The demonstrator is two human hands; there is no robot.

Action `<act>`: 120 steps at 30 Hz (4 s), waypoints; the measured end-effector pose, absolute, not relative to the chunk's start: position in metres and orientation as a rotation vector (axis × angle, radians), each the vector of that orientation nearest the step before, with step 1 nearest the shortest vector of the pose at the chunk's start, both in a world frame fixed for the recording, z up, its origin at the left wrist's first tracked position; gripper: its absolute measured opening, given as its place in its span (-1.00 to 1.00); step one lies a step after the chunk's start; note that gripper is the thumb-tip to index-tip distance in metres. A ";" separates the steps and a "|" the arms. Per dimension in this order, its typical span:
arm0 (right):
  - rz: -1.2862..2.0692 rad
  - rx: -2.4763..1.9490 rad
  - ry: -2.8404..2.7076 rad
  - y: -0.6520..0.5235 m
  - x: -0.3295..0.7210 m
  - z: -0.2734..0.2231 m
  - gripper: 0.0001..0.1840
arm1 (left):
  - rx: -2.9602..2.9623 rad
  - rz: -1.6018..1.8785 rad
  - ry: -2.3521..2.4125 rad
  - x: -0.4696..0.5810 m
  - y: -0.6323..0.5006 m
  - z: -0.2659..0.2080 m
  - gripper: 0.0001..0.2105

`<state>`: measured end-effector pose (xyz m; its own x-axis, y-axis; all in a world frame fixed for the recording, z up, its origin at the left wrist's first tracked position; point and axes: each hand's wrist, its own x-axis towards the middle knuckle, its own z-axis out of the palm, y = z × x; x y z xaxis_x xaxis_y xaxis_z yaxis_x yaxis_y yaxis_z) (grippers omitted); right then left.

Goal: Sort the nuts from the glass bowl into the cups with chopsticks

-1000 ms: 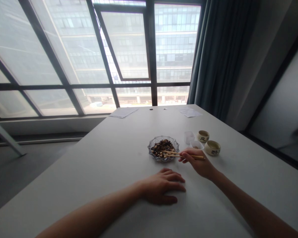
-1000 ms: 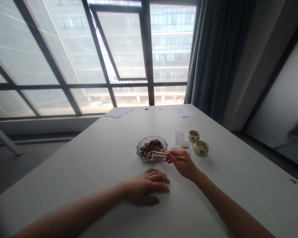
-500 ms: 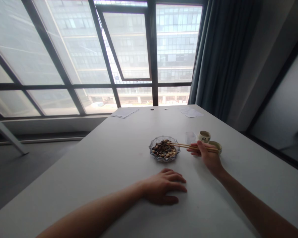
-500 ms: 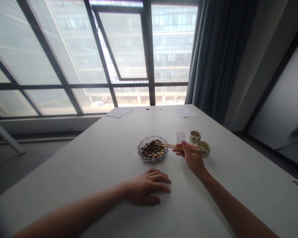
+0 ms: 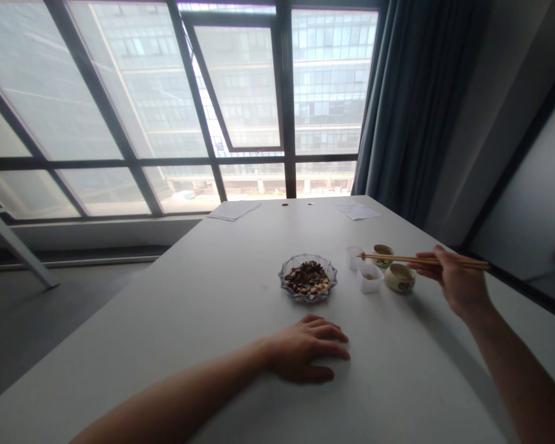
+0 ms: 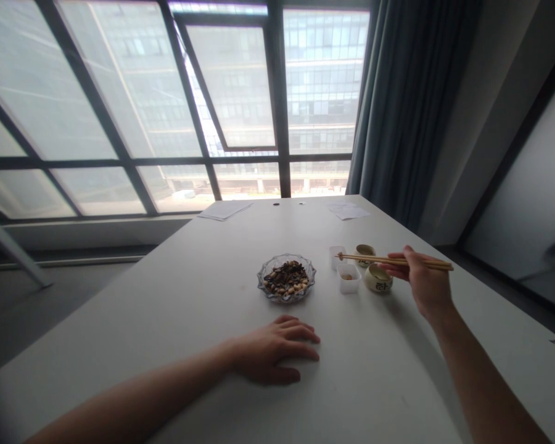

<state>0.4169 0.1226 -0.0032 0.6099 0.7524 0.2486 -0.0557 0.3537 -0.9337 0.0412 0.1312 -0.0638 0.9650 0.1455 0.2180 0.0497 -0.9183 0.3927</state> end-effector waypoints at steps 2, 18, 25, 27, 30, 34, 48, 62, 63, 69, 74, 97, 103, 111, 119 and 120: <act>0.606 -1.141 -0.783 0.121 0.425 -0.004 -0.64 | 2.722 0.339 0.142 0.041 0.131 -0.063 -0.56; 0.648 -1.065 -1.155 0.115 0.371 -0.007 -0.50 | 2.728 0.331 0.146 0.042 0.131 -0.065 -0.56; 0.738 -1.076 -1.366 0.116 0.329 -0.024 -0.40 | 2.725 0.348 0.139 0.043 0.132 -0.067 -0.55; 0.755 -1.087 -1.378 0.118 0.323 -0.028 -0.38 | 2.725 0.348 0.138 0.043 0.132 -0.067 -0.55; 0.766 -1.120 -1.383 0.121 0.316 -0.028 -0.37 | 2.726 0.348 0.139 0.042 0.132 -0.067 -0.56; 0.756 -1.169 -1.385 0.119 0.306 -0.023 -0.39 | 2.730 0.351 0.140 0.042 0.132 -0.067 -0.56; 0.734 -1.169 -1.449 0.118 0.292 -0.026 -0.41 | 2.736 0.357 0.139 0.042 0.131 -0.067 -0.56; 0.693 -1.096 -1.546 0.115 0.293 -0.025 -0.53 | 2.734 0.360 0.134 0.042 0.132 -0.067 -0.56; 0.703 -1.079 -1.562 0.116 0.292 -0.027 -0.54 | 2.734 0.359 0.138 0.042 0.132 -0.067 -0.56; 0.719 -1.050 -1.536 0.126 0.290 -0.041 -0.51 | 2.735 0.351 0.142 0.043 0.131 -0.066 -0.55; 0.720 -1.062 -1.530 0.127 0.290 -0.044 -0.50 | 2.733 0.357 0.135 0.044 0.131 -0.065 -0.56; 0.717 -1.123 -1.396 0.125 0.291 -0.041 -0.41 | 2.733 0.359 0.129 0.041 0.133 -0.069 -0.56; 0.686 -1.094 -1.337 0.123 0.299 -0.034 -0.44 | 2.737 0.353 0.127 0.041 0.133 -0.068 -0.56; 0.479 -1.135 -1.065 0.095 0.354 0.018 -0.56 | 2.727 0.356 0.129 0.041 0.131 -0.065 -0.57; 0.245 -1.258 -0.873 0.067 0.426 0.037 -0.85 | 2.726 0.336 0.138 0.042 0.132 -0.065 -0.56; 0.252 -1.272 -0.864 0.067 0.428 0.036 -0.85 | 2.726 0.333 0.139 0.042 0.132 -0.066 -0.56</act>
<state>0.4282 0.0669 0.0363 0.6709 0.6083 0.4241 0.2852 0.3162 -0.9048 0.0420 0.1321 -0.0657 0.9668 0.1429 0.2117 0.0503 -0.9191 0.3908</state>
